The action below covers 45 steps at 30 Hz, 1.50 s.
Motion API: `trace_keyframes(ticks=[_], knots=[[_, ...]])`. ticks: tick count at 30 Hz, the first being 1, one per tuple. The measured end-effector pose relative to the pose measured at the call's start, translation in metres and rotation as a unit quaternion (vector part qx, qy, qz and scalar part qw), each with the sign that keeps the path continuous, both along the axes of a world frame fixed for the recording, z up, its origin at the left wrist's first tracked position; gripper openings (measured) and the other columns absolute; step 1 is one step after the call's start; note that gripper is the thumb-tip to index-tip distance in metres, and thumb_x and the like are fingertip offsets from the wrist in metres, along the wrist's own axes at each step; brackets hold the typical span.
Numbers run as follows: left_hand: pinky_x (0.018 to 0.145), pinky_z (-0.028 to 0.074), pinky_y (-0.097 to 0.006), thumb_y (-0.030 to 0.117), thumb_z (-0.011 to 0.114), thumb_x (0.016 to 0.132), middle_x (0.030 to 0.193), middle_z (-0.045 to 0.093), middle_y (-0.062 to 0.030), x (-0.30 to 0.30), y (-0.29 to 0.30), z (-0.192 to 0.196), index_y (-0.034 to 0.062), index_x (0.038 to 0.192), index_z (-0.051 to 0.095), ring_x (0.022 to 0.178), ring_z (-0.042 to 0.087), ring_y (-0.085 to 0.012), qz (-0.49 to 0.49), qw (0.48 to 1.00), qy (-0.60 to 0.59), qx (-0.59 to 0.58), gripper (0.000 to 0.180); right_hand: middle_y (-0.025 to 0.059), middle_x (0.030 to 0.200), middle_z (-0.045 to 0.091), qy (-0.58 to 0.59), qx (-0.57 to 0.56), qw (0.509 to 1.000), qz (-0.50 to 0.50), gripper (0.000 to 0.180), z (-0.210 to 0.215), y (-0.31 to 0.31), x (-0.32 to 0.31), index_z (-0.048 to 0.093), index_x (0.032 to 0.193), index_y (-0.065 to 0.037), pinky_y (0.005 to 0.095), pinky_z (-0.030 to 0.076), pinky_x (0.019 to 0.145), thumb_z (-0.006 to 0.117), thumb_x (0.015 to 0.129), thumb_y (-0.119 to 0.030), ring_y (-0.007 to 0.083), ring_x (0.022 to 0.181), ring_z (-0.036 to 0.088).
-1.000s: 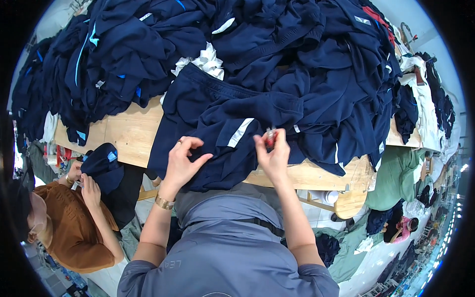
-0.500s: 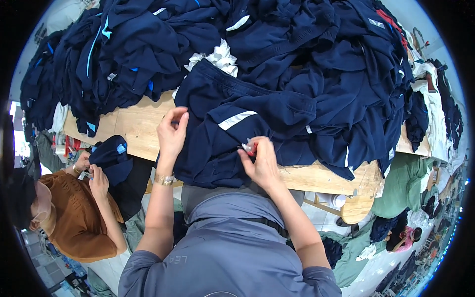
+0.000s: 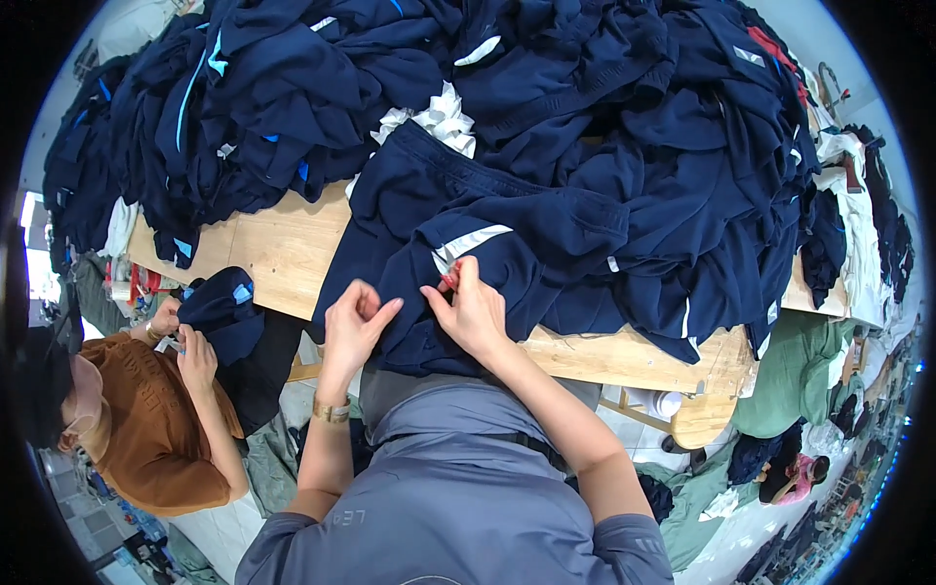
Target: Trimming loose threads from blue garments using thread snips in a factory setting.
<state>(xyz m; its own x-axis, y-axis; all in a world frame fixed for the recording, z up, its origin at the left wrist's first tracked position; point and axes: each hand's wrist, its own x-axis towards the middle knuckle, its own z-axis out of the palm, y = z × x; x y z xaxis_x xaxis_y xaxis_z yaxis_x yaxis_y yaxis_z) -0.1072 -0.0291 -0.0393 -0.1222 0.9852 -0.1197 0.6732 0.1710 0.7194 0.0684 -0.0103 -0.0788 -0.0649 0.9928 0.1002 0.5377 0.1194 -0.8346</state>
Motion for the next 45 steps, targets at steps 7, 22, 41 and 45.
trace_keyframes(ticks=[7, 22, 41, 45], knots=[[0.094, 0.040, -0.041, -0.004, 0.060, 0.070, 0.125, 0.046, -0.0176, 0.037, 0.067, -0.001, 0.0129, 0.111, 0.058, 0.119, 0.043, -0.0351, -0.242, 0.941, 0.078, 0.224, 0.044, 0.0055, 0.075, 0.056, 0.384, -0.145, 0.911, -0.023, 0.023, 0.002, 0.004, 0.017, 0.036, 0.087, -0.006, 0.0236, 0.048, 0.058, 0.058, 0.085, 0.000, 0.0124, 0.067, 0.058], [0.069, 0.039, -0.017, 0.023, 0.054, 0.093, 0.083, 0.061, 0.0047, 0.051, 0.095, 0.026, 0.0033, 0.090, 0.063, 0.075, 0.050, -0.0010, -0.173, 0.812, -0.549, -0.091, 0.022, 0.0059, 0.074, 0.054, 0.562, 0.033, 0.825, -0.042, 0.023, 0.087, 0.018, 0.120, 0.037, 0.080, -0.011, 0.0257, 0.046, 0.056, 0.056, 0.086, 0.000, 0.0162, 0.069, 0.058], [0.076, 0.042, -0.018, 0.017, 0.059, 0.090, 0.090, 0.063, 0.0003, 0.063, 0.089, 0.077, 0.0034, 0.098, 0.061, 0.082, 0.055, -0.0042, -0.154, 0.812, -0.556, -0.089, 0.016, 0.0016, 0.076, 0.053, 0.280, 0.064, 0.958, -0.020, 0.034, 0.087, 0.033, 0.061, 0.037, 0.079, -0.007, 0.0241, 0.043, 0.066, 0.071, 0.077, -0.010, 0.0083, 0.074, 0.050], [0.078, 0.042, -0.018, 0.014, 0.060, 0.089, 0.097, 0.062, -0.0008, 0.060, 0.091, 0.072, 0.0024, 0.106, 0.060, 0.085, 0.055, -0.0043, -0.126, 0.831, -0.537, -0.070, 0.021, 0.0049, 0.073, 0.051, 0.266, 0.042, 0.959, -0.088, 0.034, 0.080, 0.035, 0.059, 0.038, 0.080, -0.004, 0.0257, 0.042, 0.057, 0.070, 0.080, -0.017, 0.0117, 0.062, 0.048]])
